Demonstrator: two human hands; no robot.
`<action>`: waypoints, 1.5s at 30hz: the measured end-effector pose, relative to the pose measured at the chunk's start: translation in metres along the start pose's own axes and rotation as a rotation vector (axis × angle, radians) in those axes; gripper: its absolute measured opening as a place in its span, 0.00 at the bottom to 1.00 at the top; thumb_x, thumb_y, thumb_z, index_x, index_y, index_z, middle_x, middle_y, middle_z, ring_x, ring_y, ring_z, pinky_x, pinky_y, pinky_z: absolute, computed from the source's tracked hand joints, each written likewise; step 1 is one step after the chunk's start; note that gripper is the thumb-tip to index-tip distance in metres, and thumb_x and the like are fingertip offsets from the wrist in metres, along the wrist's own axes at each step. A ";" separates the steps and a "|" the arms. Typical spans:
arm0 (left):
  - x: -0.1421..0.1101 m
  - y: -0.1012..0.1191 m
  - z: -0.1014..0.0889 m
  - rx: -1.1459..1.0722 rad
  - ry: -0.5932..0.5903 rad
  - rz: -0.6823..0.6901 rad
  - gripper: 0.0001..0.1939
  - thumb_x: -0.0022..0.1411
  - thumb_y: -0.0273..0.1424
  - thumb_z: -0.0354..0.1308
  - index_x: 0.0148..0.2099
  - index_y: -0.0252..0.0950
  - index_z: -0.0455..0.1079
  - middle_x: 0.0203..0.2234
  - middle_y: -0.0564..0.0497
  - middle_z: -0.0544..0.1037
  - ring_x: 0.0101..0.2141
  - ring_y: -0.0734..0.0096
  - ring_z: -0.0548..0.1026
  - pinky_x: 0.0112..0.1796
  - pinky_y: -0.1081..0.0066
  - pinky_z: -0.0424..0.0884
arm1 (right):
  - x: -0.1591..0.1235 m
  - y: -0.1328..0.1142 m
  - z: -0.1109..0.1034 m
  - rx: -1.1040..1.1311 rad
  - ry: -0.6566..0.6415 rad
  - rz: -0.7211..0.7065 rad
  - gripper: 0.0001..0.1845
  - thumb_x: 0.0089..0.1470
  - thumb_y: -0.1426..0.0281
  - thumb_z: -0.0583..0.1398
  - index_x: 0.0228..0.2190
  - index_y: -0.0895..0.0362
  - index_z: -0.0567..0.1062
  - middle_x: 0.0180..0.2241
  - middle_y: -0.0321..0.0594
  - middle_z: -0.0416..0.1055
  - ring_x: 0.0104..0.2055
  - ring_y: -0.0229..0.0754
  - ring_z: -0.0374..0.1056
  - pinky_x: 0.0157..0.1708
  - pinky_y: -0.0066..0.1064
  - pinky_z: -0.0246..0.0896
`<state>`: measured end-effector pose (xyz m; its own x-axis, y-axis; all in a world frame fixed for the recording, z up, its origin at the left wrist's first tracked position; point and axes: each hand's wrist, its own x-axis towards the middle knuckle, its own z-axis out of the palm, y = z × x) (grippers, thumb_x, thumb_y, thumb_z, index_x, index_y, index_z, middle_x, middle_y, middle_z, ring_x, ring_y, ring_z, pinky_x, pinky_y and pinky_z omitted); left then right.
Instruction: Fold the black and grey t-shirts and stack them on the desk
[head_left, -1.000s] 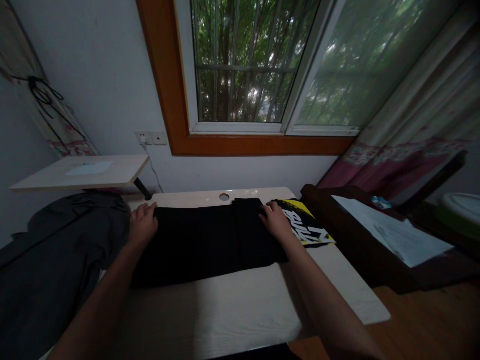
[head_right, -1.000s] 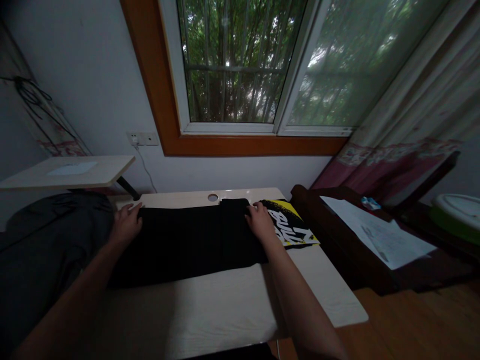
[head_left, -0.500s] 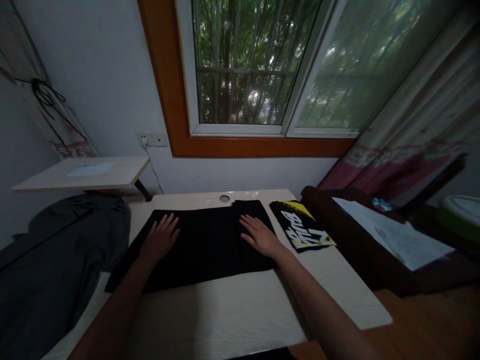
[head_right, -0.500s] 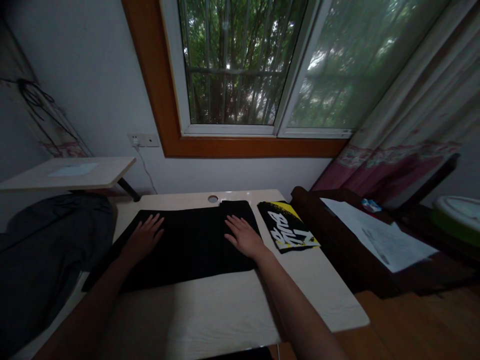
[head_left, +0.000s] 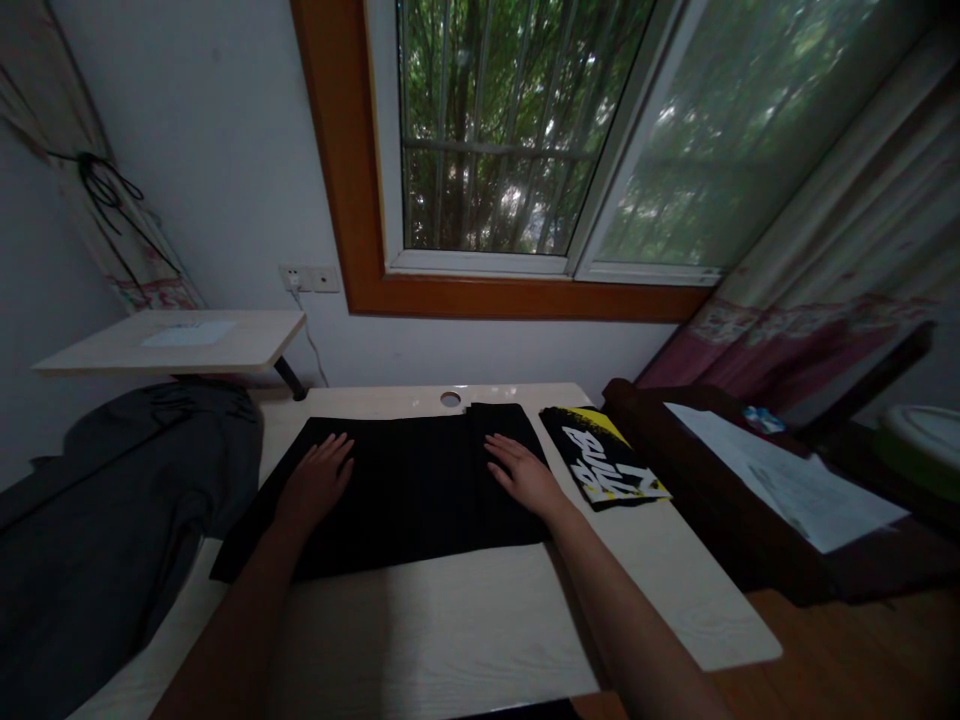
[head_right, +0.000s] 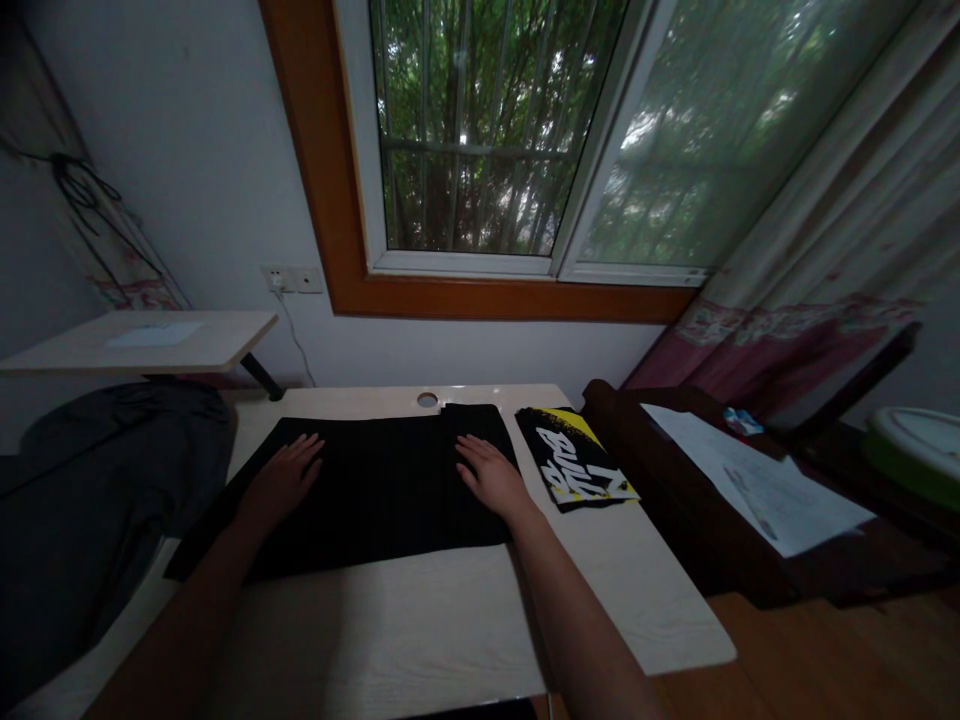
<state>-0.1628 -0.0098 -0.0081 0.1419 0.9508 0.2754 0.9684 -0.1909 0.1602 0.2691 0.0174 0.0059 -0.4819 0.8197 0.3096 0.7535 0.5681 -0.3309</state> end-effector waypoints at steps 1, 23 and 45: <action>0.000 -0.001 0.000 0.000 0.002 0.005 0.25 0.71 0.38 0.44 0.65 0.36 0.68 0.65 0.44 0.67 0.67 0.55 0.62 0.66 0.51 0.58 | 0.000 0.000 0.000 0.007 0.001 0.002 0.23 0.66 0.65 0.55 0.60 0.55 0.72 0.64 0.45 0.66 0.68 0.49 0.60 0.68 0.51 0.54; -0.002 0.002 -0.002 0.013 -0.008 0.022 0.26 0.72 0.37 0.44 0.66 0.35 0.66 0.67 0.44 0.65 0.67 0.54 0.61 0.65 0.50 0.57 | 0.009 -0.045 -0.011 -0.134 0.039 0.198 0.11 0.67 0.65 0.54 0.41 0.55 0.75 0.40 0.42 0.74 0.45 0.44 0.70 0.47 0.33 0.65; -0.002 0.006 -0.019 -0.225 0.022 0.048 0.20 0.69 0.34 0.48 0.55 0.38 0.76 0.53 0.44 0.79 0.55 0.55 0.75 0.59 0.53 0.66 | 0.032 -0.104 -0.032 -0.229 -0.169 0.377 0.15 0.60 0.71 0.56 0.49 0.55 0.66 0.48 0.46 0.74 0.42 0.48 0.75 0.37 0.33 0.62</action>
<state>-0.1613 -0.0176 0.0101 0.1800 0.9342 0.3080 0.8904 -0.2879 0.3526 0.1896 -0.0176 0.0792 -0.2076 0.9769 0.0504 0.9600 0.2134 -0.1811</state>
